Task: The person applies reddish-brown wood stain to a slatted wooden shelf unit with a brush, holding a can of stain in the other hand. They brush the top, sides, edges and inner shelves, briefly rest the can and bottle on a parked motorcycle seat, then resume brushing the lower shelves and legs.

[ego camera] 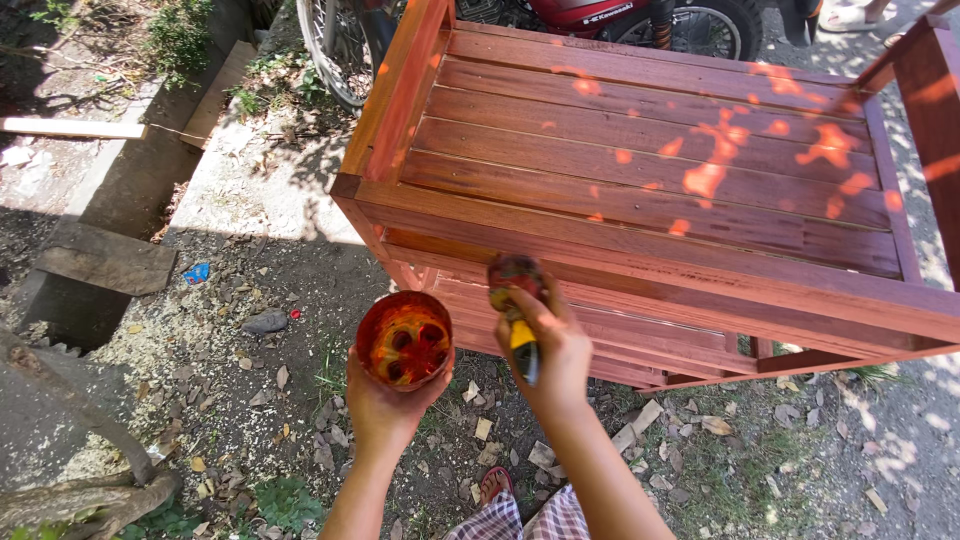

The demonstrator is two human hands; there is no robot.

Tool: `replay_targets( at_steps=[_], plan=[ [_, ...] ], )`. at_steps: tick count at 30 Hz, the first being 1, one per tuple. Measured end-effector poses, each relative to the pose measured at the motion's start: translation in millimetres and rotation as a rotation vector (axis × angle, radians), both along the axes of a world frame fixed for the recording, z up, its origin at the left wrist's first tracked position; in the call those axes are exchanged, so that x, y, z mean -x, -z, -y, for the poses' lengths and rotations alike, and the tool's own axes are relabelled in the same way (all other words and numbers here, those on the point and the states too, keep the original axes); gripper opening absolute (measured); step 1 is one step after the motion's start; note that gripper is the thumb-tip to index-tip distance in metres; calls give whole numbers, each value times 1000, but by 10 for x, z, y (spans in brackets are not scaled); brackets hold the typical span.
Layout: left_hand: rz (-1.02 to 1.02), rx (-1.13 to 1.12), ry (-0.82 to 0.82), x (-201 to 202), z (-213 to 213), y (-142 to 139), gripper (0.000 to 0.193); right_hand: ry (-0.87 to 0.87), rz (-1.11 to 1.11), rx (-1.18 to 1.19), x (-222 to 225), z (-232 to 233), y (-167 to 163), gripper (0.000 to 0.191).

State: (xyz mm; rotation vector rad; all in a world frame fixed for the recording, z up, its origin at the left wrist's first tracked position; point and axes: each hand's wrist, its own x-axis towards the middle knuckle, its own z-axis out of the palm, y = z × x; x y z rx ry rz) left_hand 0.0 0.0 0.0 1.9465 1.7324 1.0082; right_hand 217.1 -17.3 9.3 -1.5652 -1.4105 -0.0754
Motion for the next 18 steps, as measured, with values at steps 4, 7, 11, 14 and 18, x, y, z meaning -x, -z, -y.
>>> replay_targets(
  at_steps=[4,7,11,14,18],
  plan=[
    [236,-75,-9,246,58,-123,90,-52,-65,-9,378,-246,-219,36],
    [341,-78,-30,390,47,-139,91,-109,-81,6,612,-430,-282,39],
    [537,-30,-6,508,50,-95,85,-182,-112,-34,897,-686,-284,40],
    [645,-47,25,530,76,-58,84,-227,-134,7,1002,-800,-278,39],
    [719,-5,8,466,67,-54,87,-204,-65,75,958,-821,-285,33]
  ],
)
